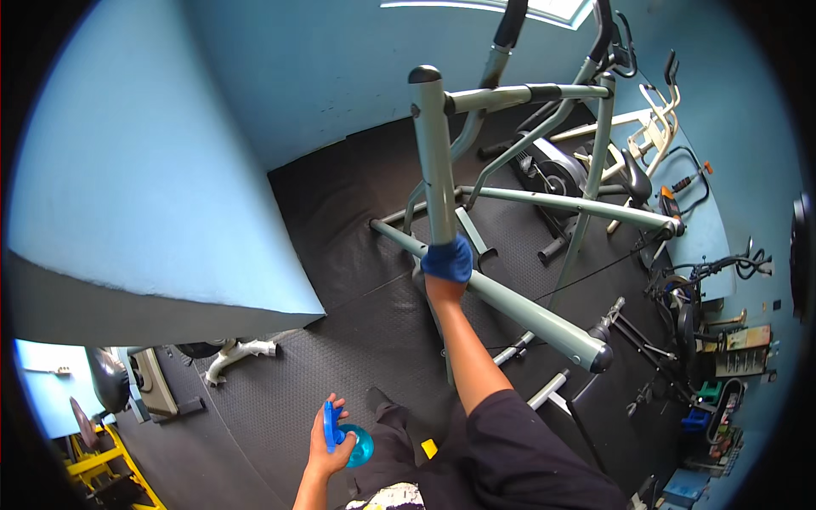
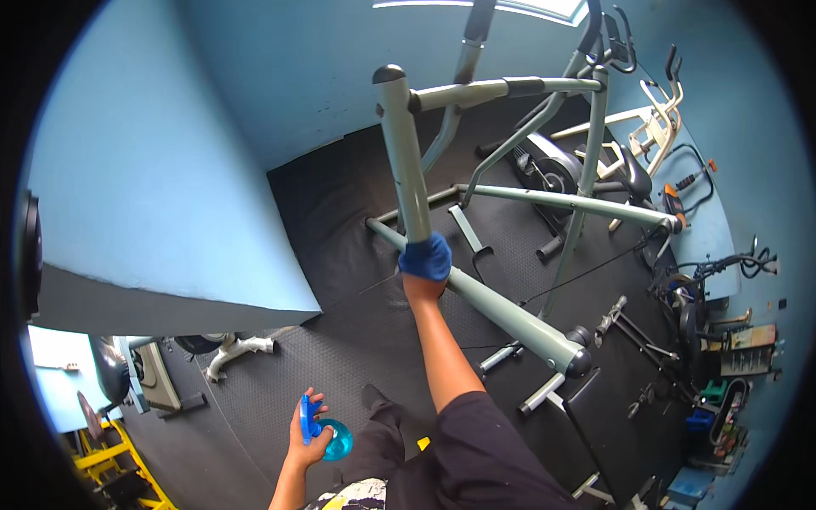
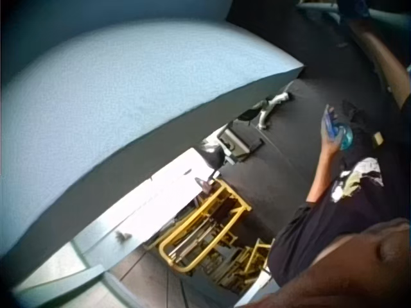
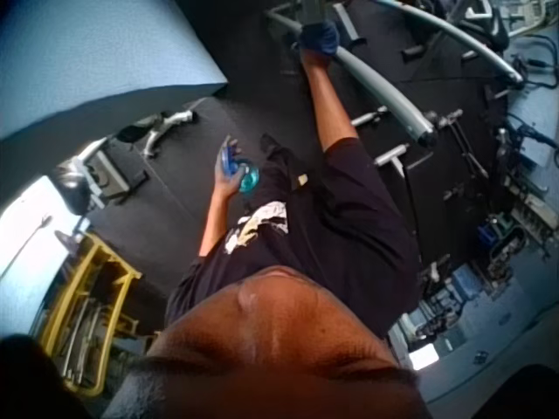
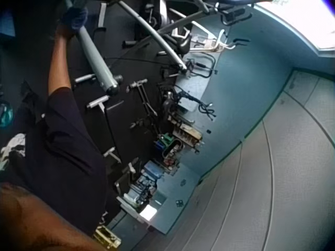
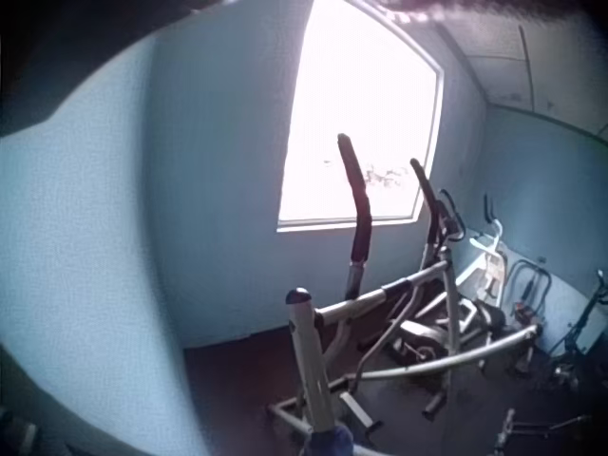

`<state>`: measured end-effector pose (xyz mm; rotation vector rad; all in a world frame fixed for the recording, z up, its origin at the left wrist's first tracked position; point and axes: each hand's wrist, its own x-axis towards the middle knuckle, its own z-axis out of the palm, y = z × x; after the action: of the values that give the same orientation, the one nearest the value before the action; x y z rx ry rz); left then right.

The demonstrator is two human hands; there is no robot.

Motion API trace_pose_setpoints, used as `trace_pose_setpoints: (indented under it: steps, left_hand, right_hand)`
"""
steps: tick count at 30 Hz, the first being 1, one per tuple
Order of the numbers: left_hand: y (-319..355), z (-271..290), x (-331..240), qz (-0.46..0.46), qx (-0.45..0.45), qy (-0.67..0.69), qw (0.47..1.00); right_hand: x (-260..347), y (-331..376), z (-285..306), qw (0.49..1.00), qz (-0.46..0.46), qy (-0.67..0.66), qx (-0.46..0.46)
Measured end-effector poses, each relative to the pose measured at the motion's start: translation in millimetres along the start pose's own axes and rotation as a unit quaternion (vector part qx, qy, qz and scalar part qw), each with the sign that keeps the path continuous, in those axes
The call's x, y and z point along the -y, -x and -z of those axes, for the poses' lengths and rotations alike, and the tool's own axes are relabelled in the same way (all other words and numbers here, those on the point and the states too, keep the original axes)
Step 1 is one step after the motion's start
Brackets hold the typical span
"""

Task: The person cleans gym equipment by wiping down the frame, handles, and foot pedals of a glider machine with a cloth, then sprays and wipes down the seat, handlebars, console, and base of a stationary exercise bike using the cloth.

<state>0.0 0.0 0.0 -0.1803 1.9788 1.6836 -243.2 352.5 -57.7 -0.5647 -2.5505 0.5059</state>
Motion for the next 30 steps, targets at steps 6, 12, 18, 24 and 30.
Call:
trace_pose_setpoints:
  steps: [6,12,18,24,30]
  left_hand:
    - [-23,-12,-12,-0.050,0.045,-0.065,0.996]
    - [-49,-34,3,-0.053,0.104,-0.129,0.985]
    - [-49,-106,11,-0.044,0.195,-0.145,0.969]
    - [-31,-138,3,-0.040,0.210,-0.207,0.955]
    - [-47,-194,61,0.012,0.214,-0.273,0.938]
  right_hand:
    - [39,-36,28,0.966,0.051,-0.105,-0.229]
    - [-2,43,11,0.998,-0.016,-0.027,0.052]
    - [-117,186,-74,0.963,-0.102,-0.235,-0.078]
    - [-146,183,-29,0.956,-0.158,-0.245,0.027]
    - [-165,226,-92,0.950,-0.155,-0.270,0.031]
